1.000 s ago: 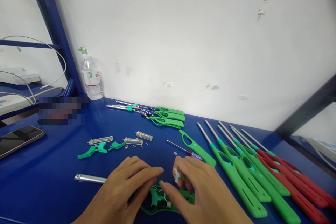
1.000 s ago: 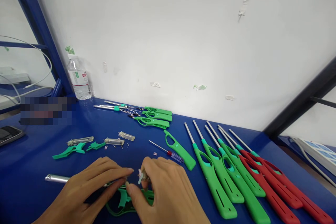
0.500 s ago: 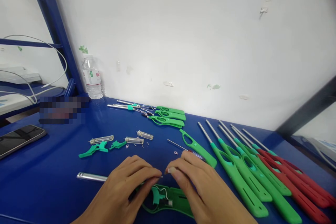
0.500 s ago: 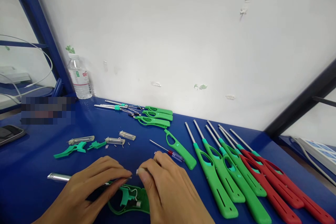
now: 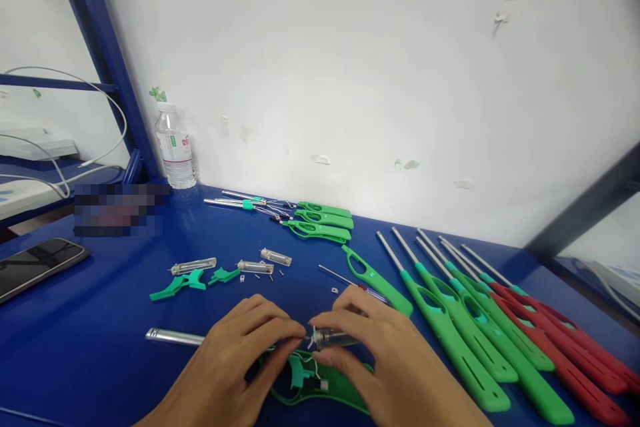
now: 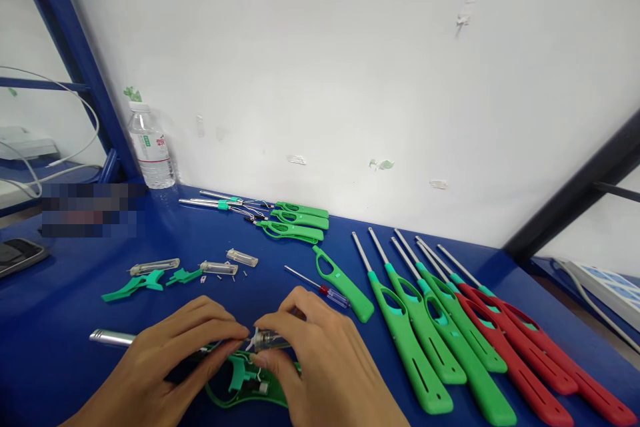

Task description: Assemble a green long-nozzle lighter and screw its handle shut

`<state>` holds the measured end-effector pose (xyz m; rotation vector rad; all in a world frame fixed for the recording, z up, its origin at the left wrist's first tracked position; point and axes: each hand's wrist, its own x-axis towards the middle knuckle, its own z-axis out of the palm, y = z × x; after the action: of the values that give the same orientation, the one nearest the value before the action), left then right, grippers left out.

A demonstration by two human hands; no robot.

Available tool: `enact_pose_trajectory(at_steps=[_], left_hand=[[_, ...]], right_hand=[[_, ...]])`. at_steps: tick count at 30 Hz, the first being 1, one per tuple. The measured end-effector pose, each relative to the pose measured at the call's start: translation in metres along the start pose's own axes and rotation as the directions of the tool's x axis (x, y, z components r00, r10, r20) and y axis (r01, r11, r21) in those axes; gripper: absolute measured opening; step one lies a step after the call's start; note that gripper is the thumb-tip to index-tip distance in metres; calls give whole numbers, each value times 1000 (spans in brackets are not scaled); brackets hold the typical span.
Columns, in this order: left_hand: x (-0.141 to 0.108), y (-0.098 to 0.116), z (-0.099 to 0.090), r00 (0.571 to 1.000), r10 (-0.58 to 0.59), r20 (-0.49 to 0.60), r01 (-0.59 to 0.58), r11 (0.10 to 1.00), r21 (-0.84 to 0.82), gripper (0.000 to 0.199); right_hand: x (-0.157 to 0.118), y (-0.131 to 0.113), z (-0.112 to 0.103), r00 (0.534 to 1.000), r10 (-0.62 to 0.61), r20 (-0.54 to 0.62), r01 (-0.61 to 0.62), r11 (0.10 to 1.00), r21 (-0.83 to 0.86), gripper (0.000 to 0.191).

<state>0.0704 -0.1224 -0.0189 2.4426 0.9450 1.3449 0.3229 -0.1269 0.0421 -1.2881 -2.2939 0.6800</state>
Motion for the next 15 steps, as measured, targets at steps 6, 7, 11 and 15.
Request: enact_pose_trajectory(at_steps=[6,7,11,15], left_hand=[[-2,1,0,1000,1,8,-1,1000,-9,27],[-2,1,0,1000,-2,11,2,1000,-9,27],[0,2,-1,1000,-4,25,4,1000,-16,25],[1,2,-1,1000,-1,26,1,1000,-21,26]], right_hand=[[1,-1,1,1000,10,10,-10,1000,-12,33],[1,0,2,1000,10,5,-10,1000,-15,33],[2,0,3,1000,3,-15,-3,1000,-18,31],[3,0,4,1000,-7,-10,6,999,-33,32]])
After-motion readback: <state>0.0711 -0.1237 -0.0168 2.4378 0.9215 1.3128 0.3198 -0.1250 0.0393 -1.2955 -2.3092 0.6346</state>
